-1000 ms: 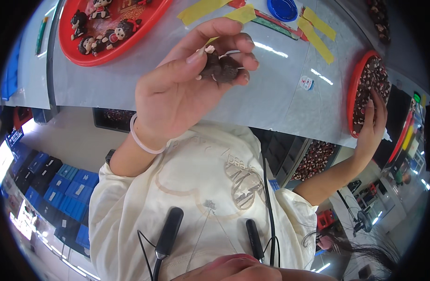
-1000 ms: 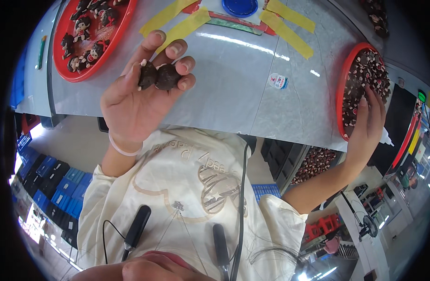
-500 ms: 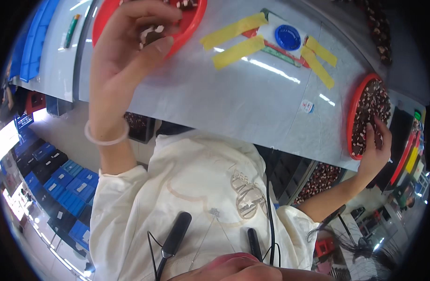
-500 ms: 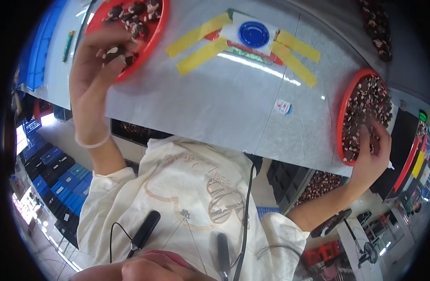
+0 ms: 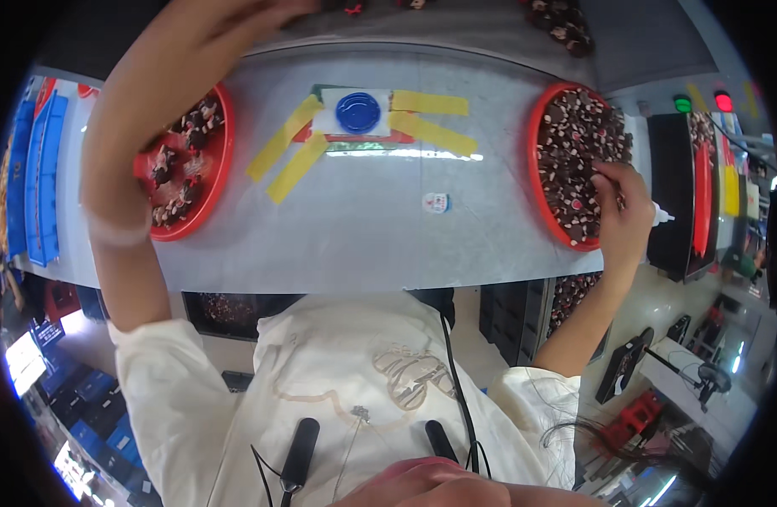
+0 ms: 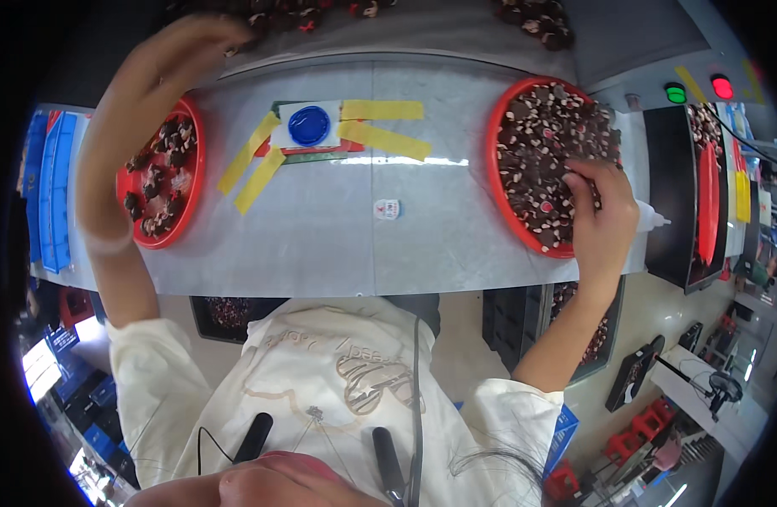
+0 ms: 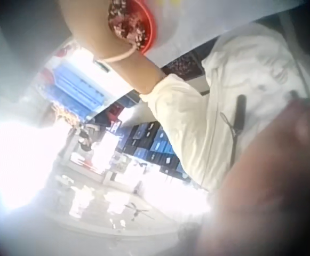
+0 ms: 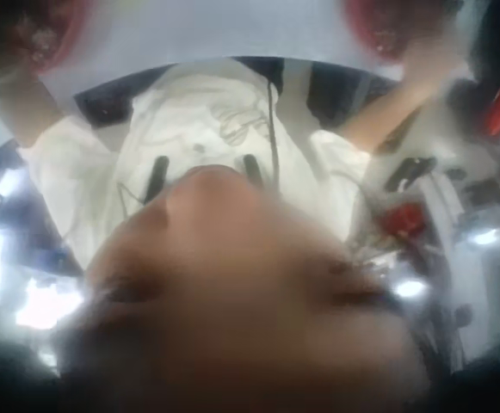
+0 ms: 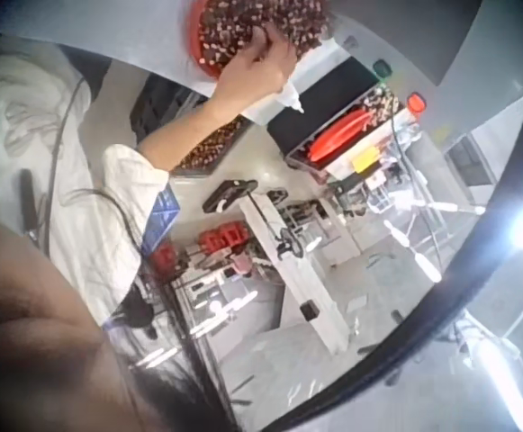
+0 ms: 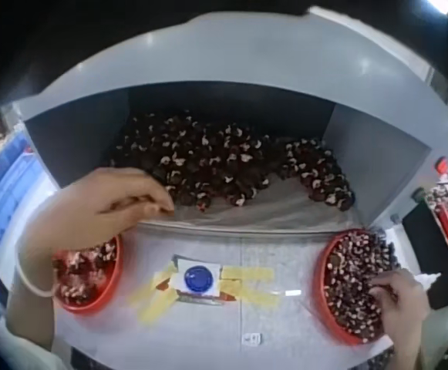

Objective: The person assembles figurines by picking up figurine heads and bodies, dipping the body parts into adhesive in a cap, attaching the heads to the bodies by hand, and placing the assembled figurines onto a tray.

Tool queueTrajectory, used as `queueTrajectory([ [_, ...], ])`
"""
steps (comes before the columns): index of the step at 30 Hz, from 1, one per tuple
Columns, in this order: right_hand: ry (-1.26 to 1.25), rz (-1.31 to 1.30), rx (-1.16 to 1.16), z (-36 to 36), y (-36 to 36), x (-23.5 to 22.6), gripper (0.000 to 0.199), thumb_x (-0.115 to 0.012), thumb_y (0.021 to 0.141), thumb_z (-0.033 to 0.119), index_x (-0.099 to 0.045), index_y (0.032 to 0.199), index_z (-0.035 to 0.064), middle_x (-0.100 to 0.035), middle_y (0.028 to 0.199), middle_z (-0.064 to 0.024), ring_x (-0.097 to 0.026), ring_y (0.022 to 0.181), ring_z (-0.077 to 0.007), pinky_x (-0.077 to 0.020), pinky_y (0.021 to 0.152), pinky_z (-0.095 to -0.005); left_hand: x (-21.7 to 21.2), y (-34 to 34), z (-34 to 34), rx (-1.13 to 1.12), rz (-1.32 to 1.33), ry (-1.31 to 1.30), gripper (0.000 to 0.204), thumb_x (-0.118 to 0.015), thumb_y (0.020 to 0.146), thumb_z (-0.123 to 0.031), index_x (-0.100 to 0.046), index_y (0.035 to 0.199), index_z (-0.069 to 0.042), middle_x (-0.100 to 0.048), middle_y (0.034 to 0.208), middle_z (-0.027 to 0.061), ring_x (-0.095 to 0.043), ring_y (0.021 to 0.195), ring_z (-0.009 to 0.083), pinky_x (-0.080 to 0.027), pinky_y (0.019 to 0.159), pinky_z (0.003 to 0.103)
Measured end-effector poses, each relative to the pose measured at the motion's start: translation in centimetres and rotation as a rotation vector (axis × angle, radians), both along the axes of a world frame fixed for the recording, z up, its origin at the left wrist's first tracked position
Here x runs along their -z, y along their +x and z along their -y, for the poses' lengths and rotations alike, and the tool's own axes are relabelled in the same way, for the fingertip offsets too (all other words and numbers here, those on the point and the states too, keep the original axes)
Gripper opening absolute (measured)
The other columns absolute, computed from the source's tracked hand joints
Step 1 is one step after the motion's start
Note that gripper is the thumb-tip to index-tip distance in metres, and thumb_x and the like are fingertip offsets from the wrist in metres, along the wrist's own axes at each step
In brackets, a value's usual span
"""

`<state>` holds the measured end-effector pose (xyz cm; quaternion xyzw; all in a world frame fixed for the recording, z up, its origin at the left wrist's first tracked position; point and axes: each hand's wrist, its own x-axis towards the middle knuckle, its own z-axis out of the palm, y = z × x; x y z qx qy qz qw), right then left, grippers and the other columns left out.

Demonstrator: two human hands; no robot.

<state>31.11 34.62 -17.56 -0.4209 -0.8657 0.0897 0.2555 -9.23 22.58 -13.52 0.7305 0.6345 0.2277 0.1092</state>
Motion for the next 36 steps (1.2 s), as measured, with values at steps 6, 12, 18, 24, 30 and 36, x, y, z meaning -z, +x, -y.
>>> queueTrajectory([
  [6, -0.067, -0.379, 0.074, -1.0, 0.0, 0.7, 0.011, -0.056, 0.083, 0.0, -0.061, 0.093, -0.0018, -0.066, 0.095, -0.01, -0.06, 0.088, -0.0163, -0.0459, 0.077, -0.0263, -2.3, 8.7, -13.5, -0.097, -0.086, -0.318, 0.022, -0.046, 0.086, -0.014, -0.057, 0.1, -0.003, -0.061, 0.094, 0.0187, -0.06, 0.086, 0.0326, -0.047, 0.076, 0.039],
  [12, -0.154, -0.681, 0.052, -0.9, 0.7, 1.3, 0.017, -0.054, 0.087, 0.001, -0.055, 0.103, -0.0043, -0.064, 0.095, -0.012, -0.059, 0.085, -0.0129, -0.0473, 0.074, -0.0239, 6.7, 10.0, -23.8, -0.131, -0.541, 0.275, 0.038, -0.055, 0.082, -0.027, -0.054, 0.108, 0.001, -0.062, 0.096, 0.022, -0.06, 0.09, 0.0349, -0.049, 0.081, 0.042],
  [18, -0.366, -0.819, 0.023, 0.1, 0.7, 0.5, 0.025, -0.059, 0.084, 0.002, -0.056, 0.109, -0.0021, -0.055, 0.105, -0.0093, -0.057, 0.082, -0.0122, -0.0468, 0.07, -0.0229, 5.6, 10.9, -24.0, -0.192, -0.54, 0.175, 0.04, -0.059, 0.08, -0.029, -0.055, 0.107, -0.001, -0.062, 0.095, 0.0207, -0.06, 0.09, 0.0352, -0.048, 0.08, 0.044],
  [24, -0.597, -0.913, -0.115, 0.9, 0.9, -0.1, 0.026, -0.06, 0.083, 0.006, -0.056, 0.106, -0.0038, -0.057, 0.107, -0.0135, -0.059, 0.075, -0.0155, -0.0476, 0.062, -0.0241, 6.4, 10.6, -23.8, -0.107, -0.467, 0.319, 0.027, -0.058, 0.079, -0.022, -0.06, 0.097, -0.002, -0.062, 0.095, 0.0174, -0.06, 0.089, 0.0313, -0.048, 0.075, 0.037],
  [30, -0.659, -0.932, -0.152, 2.0, -0.2, 0.0, 0.028, -0.061, 0.082, 0.007, -0.056, 0.107, -0.0043, -0.061, 0.099, -0.0137, -0.059, 0.073, -0.0147, -0.0483, 0.062, -0.023, 0.2, 8.9, -15.3, 0.022, 0.17, 0.033, 0.025, -0.065, 0.075, -0.015, -0.057, 0.095, -0.001, -0.059, 0.091, 0.0116, -0.056, 0.088, 0.0196, -0.046, 0.076, 0.03],
  [36, -0.854, -0.877, -0.275, 2.7, -0.1, -0.1, 0.034, -0.062, 0.081, 0.006, -0.053, 0.111, -0.0076, -0.06, 0.101, -0.0163, -0.062, 0.078, -0.0174, -0.051, 0.069, -0.0262, 1.4, 7.5, -2.3, -0.017, 0.431, -0.093, 0.026, -0.061, 0.083, -0.019, -0.06, 0.104, -0.005, -0.061, 0.103, 0.0086, -0.059, 0.094, 0.0188, -0.046, 0.083, 0.027],
])
